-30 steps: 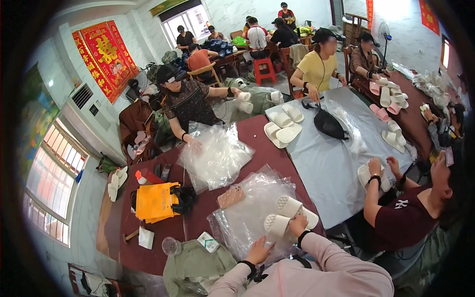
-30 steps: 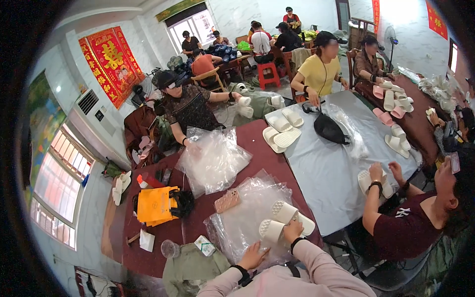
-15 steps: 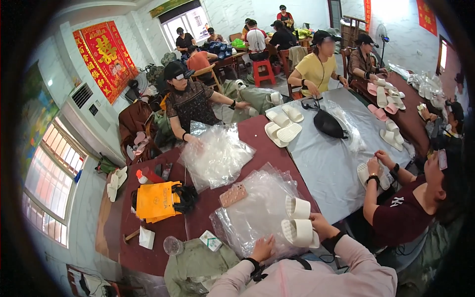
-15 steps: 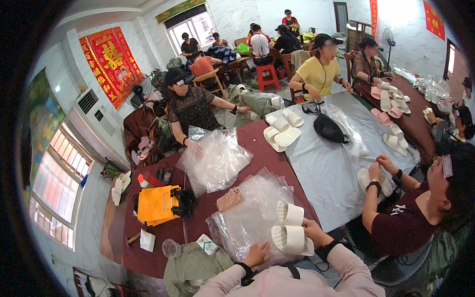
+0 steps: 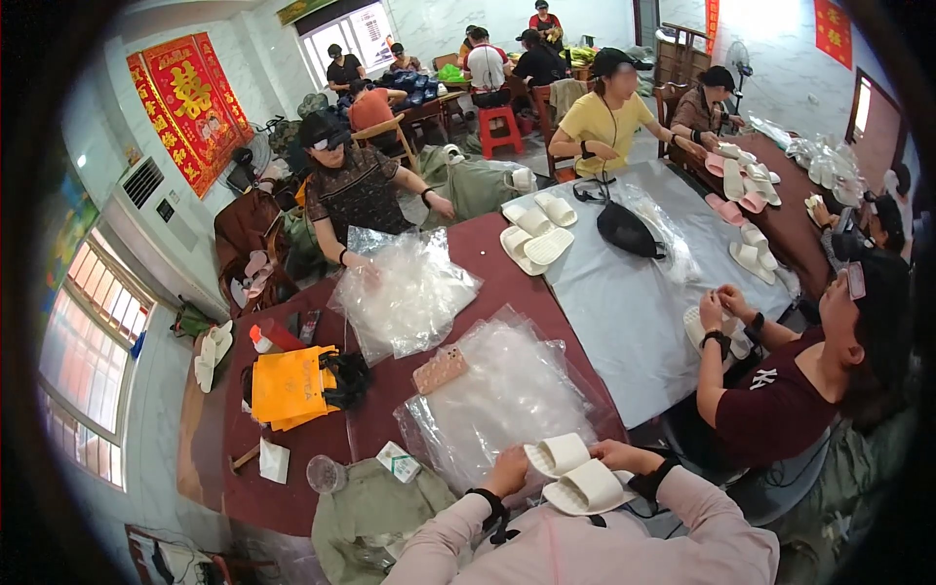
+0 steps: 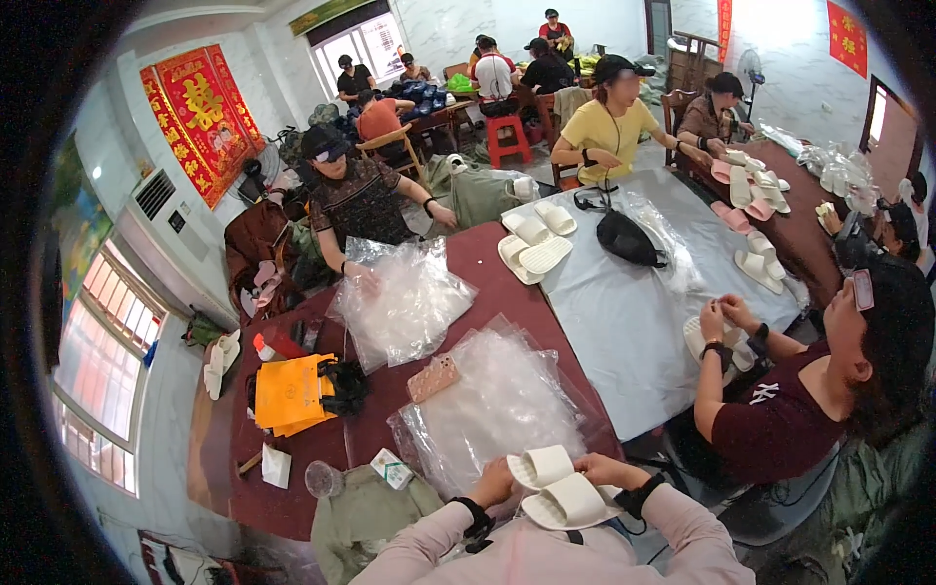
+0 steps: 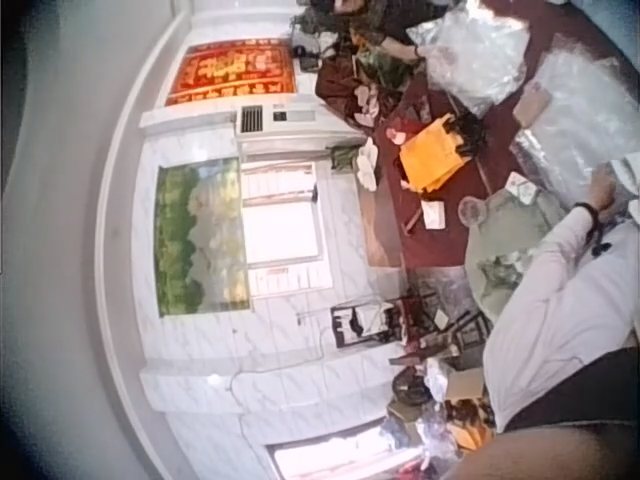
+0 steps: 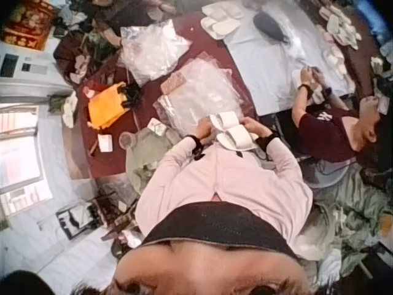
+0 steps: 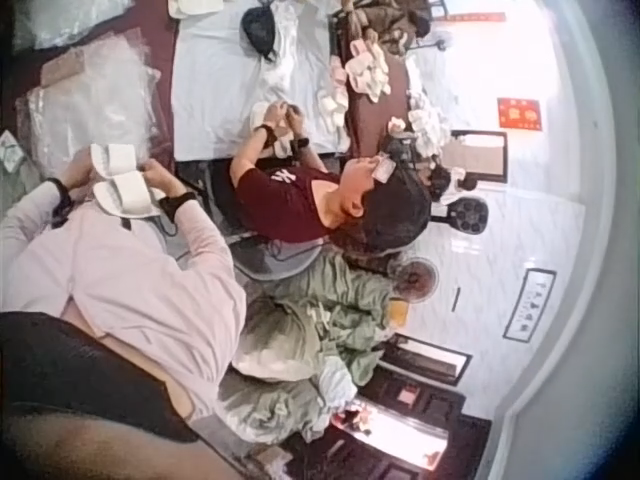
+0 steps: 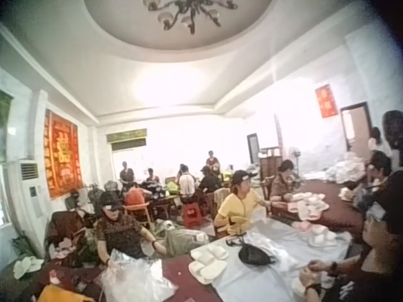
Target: Organizing and placing plastic-wrapped sandals into a storage bag.
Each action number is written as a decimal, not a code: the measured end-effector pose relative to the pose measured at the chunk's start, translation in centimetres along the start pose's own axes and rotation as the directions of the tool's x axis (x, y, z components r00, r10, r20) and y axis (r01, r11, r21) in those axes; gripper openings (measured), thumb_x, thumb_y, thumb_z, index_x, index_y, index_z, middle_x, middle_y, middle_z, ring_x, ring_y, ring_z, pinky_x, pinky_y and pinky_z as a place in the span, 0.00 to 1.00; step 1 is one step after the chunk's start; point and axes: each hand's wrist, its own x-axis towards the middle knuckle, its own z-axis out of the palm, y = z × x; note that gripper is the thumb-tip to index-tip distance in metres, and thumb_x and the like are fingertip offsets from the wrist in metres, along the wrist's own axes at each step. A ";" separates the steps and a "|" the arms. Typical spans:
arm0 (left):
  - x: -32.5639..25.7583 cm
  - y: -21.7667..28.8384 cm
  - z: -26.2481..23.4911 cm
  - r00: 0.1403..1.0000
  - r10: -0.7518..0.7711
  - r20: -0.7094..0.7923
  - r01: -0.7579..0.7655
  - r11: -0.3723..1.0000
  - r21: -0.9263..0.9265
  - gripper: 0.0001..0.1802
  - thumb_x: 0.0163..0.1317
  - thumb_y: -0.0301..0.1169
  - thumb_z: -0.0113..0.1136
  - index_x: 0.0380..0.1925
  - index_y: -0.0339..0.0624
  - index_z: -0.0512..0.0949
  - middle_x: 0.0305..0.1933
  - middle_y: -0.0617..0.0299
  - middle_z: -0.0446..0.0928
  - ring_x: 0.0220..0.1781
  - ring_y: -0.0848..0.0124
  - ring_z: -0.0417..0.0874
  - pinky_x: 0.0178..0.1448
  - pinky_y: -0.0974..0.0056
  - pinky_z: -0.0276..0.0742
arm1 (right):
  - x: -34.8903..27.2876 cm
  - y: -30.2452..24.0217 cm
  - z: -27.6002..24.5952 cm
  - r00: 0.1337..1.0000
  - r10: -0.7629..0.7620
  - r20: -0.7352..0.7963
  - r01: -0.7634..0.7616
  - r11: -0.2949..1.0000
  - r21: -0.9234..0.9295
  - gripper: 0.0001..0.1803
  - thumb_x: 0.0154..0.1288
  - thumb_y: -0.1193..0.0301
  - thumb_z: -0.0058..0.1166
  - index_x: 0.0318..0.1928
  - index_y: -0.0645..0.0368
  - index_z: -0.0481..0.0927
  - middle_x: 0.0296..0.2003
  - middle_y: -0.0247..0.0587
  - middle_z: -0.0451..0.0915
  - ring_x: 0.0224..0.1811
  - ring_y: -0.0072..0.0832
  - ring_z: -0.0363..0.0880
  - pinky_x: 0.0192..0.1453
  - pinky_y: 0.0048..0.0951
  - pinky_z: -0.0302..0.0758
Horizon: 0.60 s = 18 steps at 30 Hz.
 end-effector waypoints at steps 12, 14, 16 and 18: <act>5.0 3.1 -1.8 0.939 -0.144 0.313 0.125 0.989 0.078 0.23 0.63 0.38 0.42 0.59 0.50 0.64 0.61 0.50 0.63 0.60 0.54 0.66 0.60 0.49 0.63 | -0.6 5.1 -3.3 0.993 0.009 0.119 -0.014 0.999 0.035 0.15 0.59 0.72 0.54 0.46 0.64 0.79 0.38 0.29 0.80 0.38 0.15 0.73 0.44 0.21 0.70; 5.3 2.8 -1.5 0.968 -0.154 0.198 0.156 0.988 0.004 0.23 0.63 0.37 0.41 0.59 0.49 0.63 0.61 0.50 0.64 0.60 0.53 0.67 0.60 0.50 0.63 | -0.6 5.0 -3.6 0.991 -0.058 0.125 0.046 0.994 0.097 0.15 0.59 0.71 0.54 0.46 0.63 0.78 0.37 0.27 0.79 0.38 0.15 0.72 0.43 0.21 0.70; 5.9 2.7 -1.5 0.994 -0.103 -0.043 0.097 0.988 -0.116 0.21 0.66 0.36 0.39 0.58 0.46 0.64 0.58 0.46 0.68 0.57 0.49 0.70 0.59 0.54 0.66 | 0.0 5.1 -4.2 0.991 -0.101 0.091 0.097 0.994 0.048 0.15 0.59 0.71 0.54 0.46 0.62 0.78 0.36 0.27 0.79 0.37 0.15 0.72 0.43 0.21 0.69; 6.3 3.3 -2.0 0.981 -0.194 0.014 0.189 0.933 -0.307 0.21 0.65 0.35 0.40 0.58 0.45 0.65 0.57 0.46 0.69 0.56 0.50 0.71 0.58 0.54 0.67 | 0.3 5.9 -5.4 0.983 -0.171 0.066 0.174 0.983 -0.052 0.12 0.57 0.71 0.55 0.41 0.63 0.78 0.32 0.26 0.77 0.34 0.15 0.70 0.40 0.22 0.68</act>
